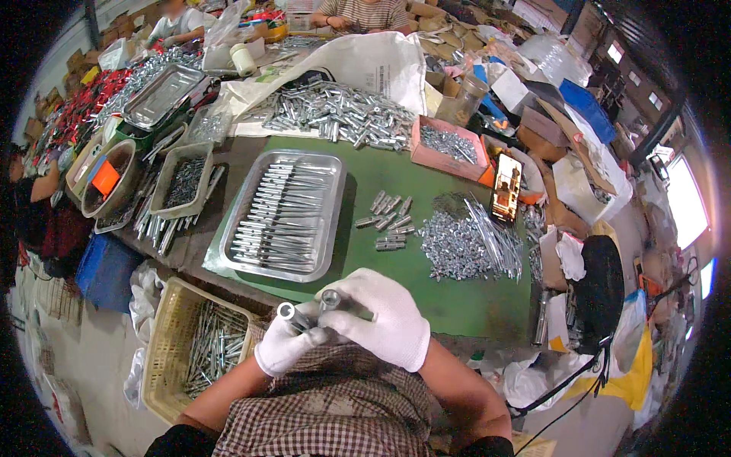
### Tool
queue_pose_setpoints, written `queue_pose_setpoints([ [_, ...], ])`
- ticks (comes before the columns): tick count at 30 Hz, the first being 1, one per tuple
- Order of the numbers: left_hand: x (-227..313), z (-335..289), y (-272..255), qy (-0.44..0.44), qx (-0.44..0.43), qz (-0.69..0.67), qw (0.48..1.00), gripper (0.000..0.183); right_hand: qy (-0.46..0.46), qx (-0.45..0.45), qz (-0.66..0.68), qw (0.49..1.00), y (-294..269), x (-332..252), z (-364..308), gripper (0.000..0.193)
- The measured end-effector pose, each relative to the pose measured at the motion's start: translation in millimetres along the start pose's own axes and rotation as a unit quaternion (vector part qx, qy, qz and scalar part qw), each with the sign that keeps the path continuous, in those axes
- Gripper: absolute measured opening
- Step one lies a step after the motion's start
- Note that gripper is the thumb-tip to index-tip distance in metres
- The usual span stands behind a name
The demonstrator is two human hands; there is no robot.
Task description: The recorder uses a small pick tool and their hands to assemble or inspect small metal components on a workbench.
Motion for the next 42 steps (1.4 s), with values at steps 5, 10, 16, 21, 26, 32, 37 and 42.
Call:
queue_pose_setpoints([
  [5, 9.7, 2.6, -4.7, 0.018, 0.07, -0.079, 0.994, 0.055, 0.028, 0.112, -0.005, 0.993, -37.2, -20.8, -10.8, 0.025],
  [10, 7.7, -1.3, -9.0, -0.026, 0.087, -0.033, 0.995, 0.052, 0.015, 0.159, -0.08, 0.984, -47.7, -15.1, -16.0, 0.021],
  [16, 12.0, -0.7, -3.0, -0.074, 0.09, -0.067, 0.991, 0.05, 0.189, 0.28, 0.162, 0.927, -80.1, 41.8, -15.9, 0.02],
  [21, 8.5, 0.9, -3.3, -0.095, 0.099, -0.057, 0.989, 0.049, 0.227, 0.295, 0.233, 0.899, -87.9, 67.8, -17.5, 0.022],
  [26, 9.0, 1.6, -3.8, -0.108, 0.1, -0.059, 0.987, 0.05, 0.233, 0.311, 0.261, 0.884, -88.2, 81.7, -19.5, 0.022],
  [32, 8.7, 3.2, -0.9, -0.135, 0.089, -0.077, 0.984, 0.051, 0.231, 0.288, 0.277, 0.887, -86.5, 88.8, -21.6, 0.023],
  [37, 7.6, 8.5, 1.1, -0.118, 0.111, -0.07, 0.984, 0.064, 0.192, 0.218, 0.274, 0.917, -82.3, 87.2, -19.4, 0.026],
  [42, 7.6, 9.3, 2.6, -0.118, 0.102, -0.07, 0.985, 0.063, 0.147, 0.181, 0.271, 0.934, -81.1, 88.2, -21.8, 0.033],
])
Point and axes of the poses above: each hand's wrist, its own z-axis towards the middle knuckle, its own y-axis out of the palm, x = y × z, the point moved 6 cm from there along z, towards the middle knuckle, and after that the axes turned 7 degrees about z, right-handed, at the moved point
